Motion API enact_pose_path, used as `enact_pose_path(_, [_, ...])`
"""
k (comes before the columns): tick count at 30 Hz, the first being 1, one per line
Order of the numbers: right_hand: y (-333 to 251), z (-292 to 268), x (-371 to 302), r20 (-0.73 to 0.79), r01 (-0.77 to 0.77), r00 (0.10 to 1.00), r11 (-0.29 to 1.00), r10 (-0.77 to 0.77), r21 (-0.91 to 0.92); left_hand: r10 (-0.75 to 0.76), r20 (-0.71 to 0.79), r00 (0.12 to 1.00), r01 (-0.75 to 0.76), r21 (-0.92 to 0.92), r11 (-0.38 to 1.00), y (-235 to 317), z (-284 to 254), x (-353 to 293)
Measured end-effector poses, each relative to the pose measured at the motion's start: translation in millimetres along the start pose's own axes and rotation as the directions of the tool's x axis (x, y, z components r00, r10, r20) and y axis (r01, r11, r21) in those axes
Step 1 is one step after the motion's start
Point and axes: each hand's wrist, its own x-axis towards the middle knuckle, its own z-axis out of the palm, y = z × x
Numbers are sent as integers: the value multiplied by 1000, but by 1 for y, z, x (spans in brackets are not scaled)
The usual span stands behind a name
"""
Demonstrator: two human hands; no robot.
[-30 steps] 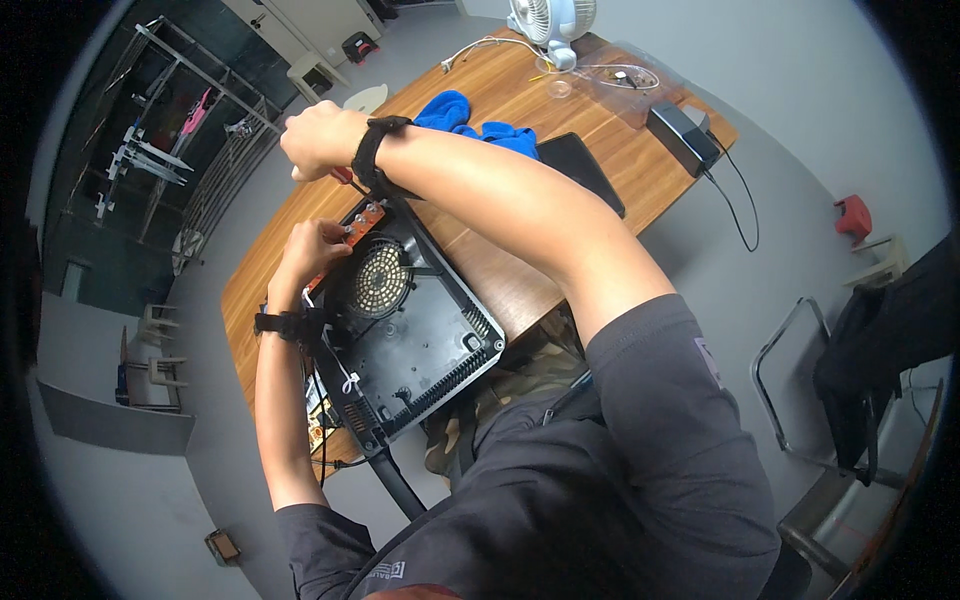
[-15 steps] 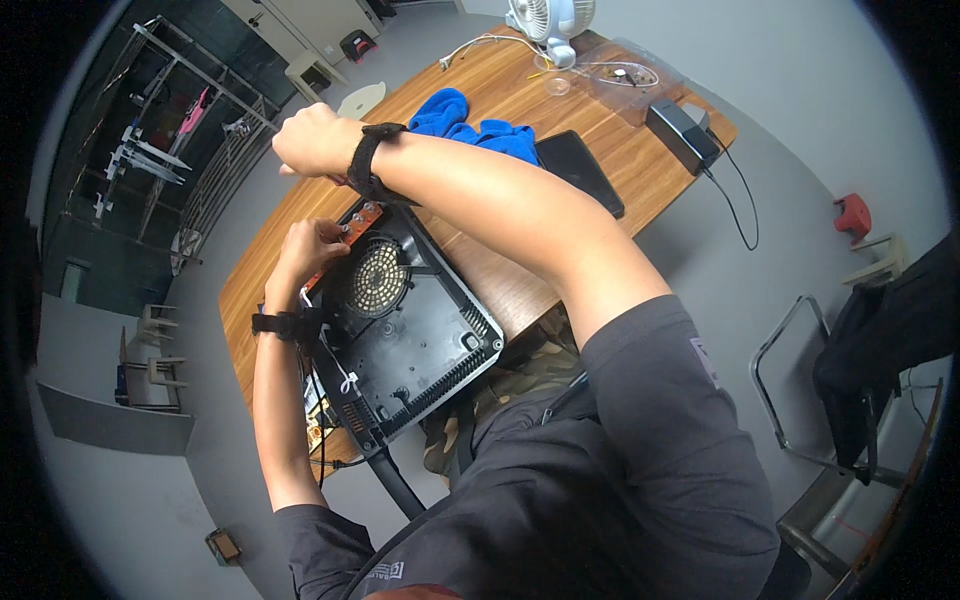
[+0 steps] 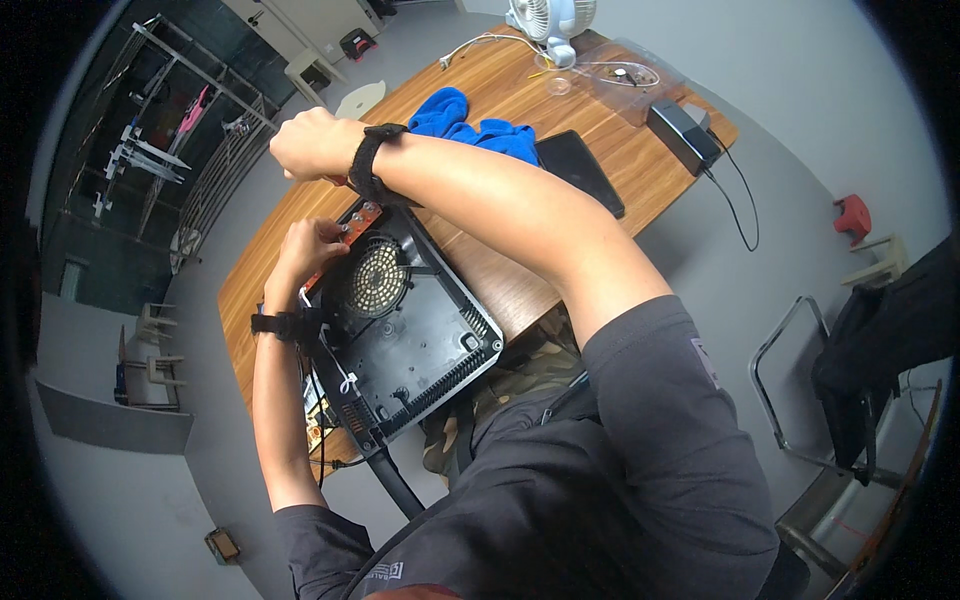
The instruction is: The person disassembles a portable electric stove on a wooden table. They use a screwdriver to remove screws, detach the heating element and fan, and wipe the interior with a blue cloth.
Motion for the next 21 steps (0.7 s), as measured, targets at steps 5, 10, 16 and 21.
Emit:
enact_pose_path(5, [-3,10,-11,-233,61,971,997,-48,46,-18,8,1000,19,-17,1000,-2,1,2])
enact_pose_path(10, [0,0,-4,-34,20,999,1000,-20,0,26,-21,999,-25,22,999,-8,3,0])
enact_pose_path(16, [6,19,-4,-289,19,957,1000,-14,13,31,-12,999,-31,-13,999,1,0,3])
enact_pose_path(21, [3,8,-9,-170,40,985,999,-33,38,5,-3,1000,-5,-5,1000,-4,1,0])
